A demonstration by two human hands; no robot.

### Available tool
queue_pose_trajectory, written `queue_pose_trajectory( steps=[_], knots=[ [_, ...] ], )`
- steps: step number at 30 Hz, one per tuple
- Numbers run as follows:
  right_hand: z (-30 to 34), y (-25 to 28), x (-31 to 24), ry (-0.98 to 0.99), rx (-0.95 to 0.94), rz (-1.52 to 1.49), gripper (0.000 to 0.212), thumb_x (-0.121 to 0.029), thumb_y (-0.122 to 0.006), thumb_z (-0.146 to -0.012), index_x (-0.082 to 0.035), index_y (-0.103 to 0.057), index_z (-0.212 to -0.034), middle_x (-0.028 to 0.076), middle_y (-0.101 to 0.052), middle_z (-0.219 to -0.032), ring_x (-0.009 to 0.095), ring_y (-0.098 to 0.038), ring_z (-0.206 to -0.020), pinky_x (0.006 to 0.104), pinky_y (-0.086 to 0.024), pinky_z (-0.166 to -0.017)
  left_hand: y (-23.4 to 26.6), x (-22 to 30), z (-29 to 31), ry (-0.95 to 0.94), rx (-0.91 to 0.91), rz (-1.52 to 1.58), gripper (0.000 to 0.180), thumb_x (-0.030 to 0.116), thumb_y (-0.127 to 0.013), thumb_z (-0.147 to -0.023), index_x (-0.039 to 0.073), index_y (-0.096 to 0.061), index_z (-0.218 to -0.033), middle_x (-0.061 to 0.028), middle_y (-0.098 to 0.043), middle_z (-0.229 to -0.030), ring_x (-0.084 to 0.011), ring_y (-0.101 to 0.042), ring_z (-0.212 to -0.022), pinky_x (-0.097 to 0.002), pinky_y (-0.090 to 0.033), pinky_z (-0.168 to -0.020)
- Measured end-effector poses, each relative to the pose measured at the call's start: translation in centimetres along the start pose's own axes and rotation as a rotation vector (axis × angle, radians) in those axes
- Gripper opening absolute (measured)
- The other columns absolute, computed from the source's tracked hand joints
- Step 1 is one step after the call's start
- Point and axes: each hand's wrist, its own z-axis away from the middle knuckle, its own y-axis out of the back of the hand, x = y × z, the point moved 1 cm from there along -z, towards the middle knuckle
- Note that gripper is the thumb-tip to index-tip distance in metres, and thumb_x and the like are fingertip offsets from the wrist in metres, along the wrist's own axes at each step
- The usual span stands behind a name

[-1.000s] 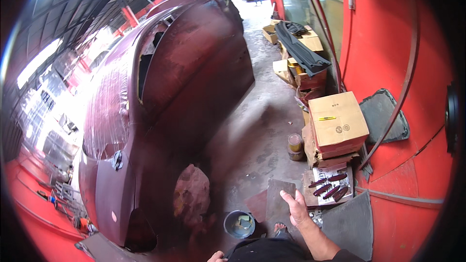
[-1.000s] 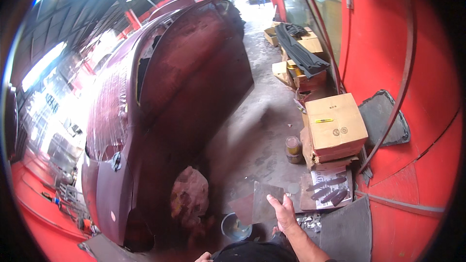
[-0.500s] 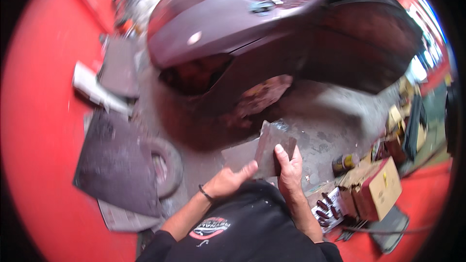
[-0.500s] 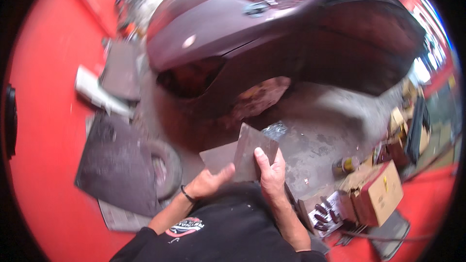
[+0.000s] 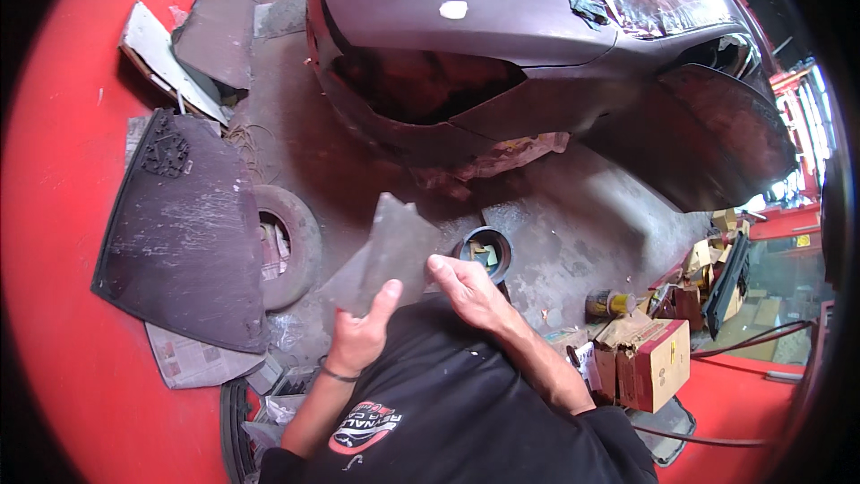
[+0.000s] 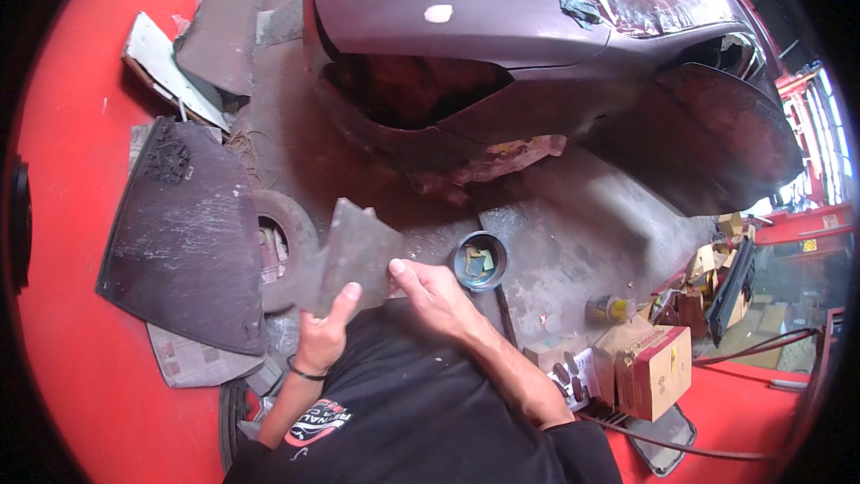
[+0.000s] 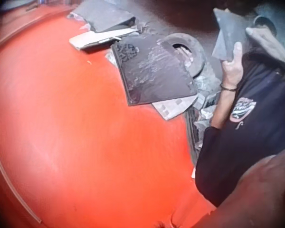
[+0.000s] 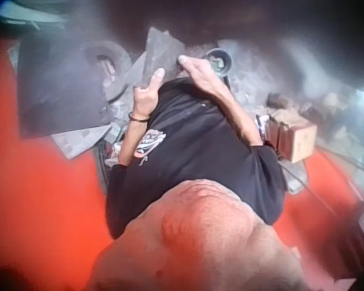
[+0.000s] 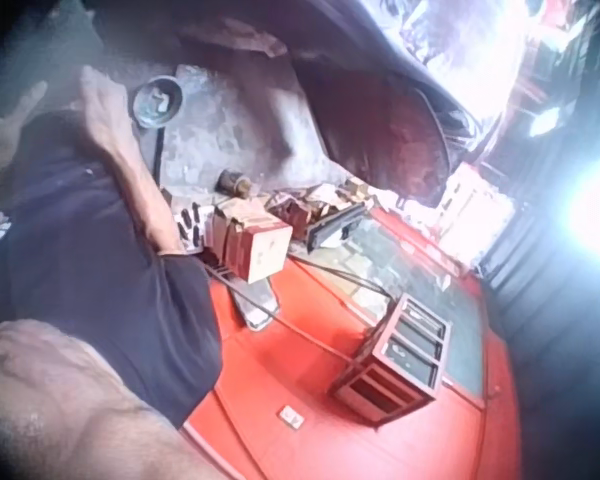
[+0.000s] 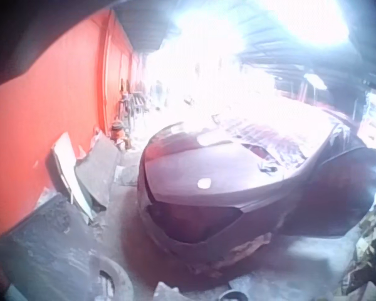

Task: The person uses sandpaper to smooth the surface of a maroon car's front bumper and hood. They switch between different pieces of sandpaper and occasionally inspect the surface. Another person is seen in the background working on the vehicle.

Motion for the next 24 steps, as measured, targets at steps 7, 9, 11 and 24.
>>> queue_pose_trajectory(
  steps=[7,9,11,24],
  knots=[
    [-7.8,8.2,-0.8,0.568,0.426,0.682,0.052,-0.008,-0.077,-0.092,-0.006,-0.061,-0.142,0.020,-0.067,-0.138,0.038,-0.065,-0.128,0.0446,-0.053,-0.108,4.4,-2.8,-2.9,0.058,0.369,0.090,0.043,0.007,-0.066,-0.106,-0.007,-0.058,-0.146,-0.0127,-0.066,-0.140,-0.0218,-0.063,-0.127,-0.0363,-0.048,-0.110],
    [-10.5,11.4,-1.2,0.456,0.485,0.766,0.062,-0.016,-0.077,-0.094,-0.006,-0.056,-0.151,0.021,-0.057,-0.153,0.042,-0.055,-0.141,0.0484,-0.046,-0.119,4.8,-2.3,-4.7,0.059,0.397,0.098,0.047,0.007,-0.066,-0.106,-0.007,-0.054,-0.149,-0.0131,-0.064,-0.144,-0.0223,-0.061,-0.130,-0.0372,-0.046,-0.112],
    [-14.1,14.8,-0.9,0.450,0.594,0.830,0.062,-0.023,-0.075,-0.097,-0.005,-0.055,-0.152,0.022,-0.056,-0.155,0.042,-0.053,-0.143,0.0497,-0.043,-0.121,5.2,-1.1,-6.7,0.085,0.400,0.058,0.049,0.007,-0.066,-0.106,-0.007,-0.052,-0.151,-0.0138,-0.063,-0.145,-0.0232,-0.060,-0.132,-0.0371,-0.046,-0.114],
    [-35.9,28.1,-2.9,0.399,0.655,1.395,0.070,-0.053,-0.056,-0.108,-0.008,-0.049,-0.161,0.014,-0.040,-0.171,0.043,-0.028,-0.161,0.0771,-0.022,-0.122,1.5,5.6,-21.0,0.079,0.573,-0.172,0.052,0.006,-0.066,-0.106,-0.007,-0.050,-0.153,-0.0159,-0.060,-0.149,-0.0264,-0.059,-0.135,-0.0399,-0.045,-0.116]
  ],
)
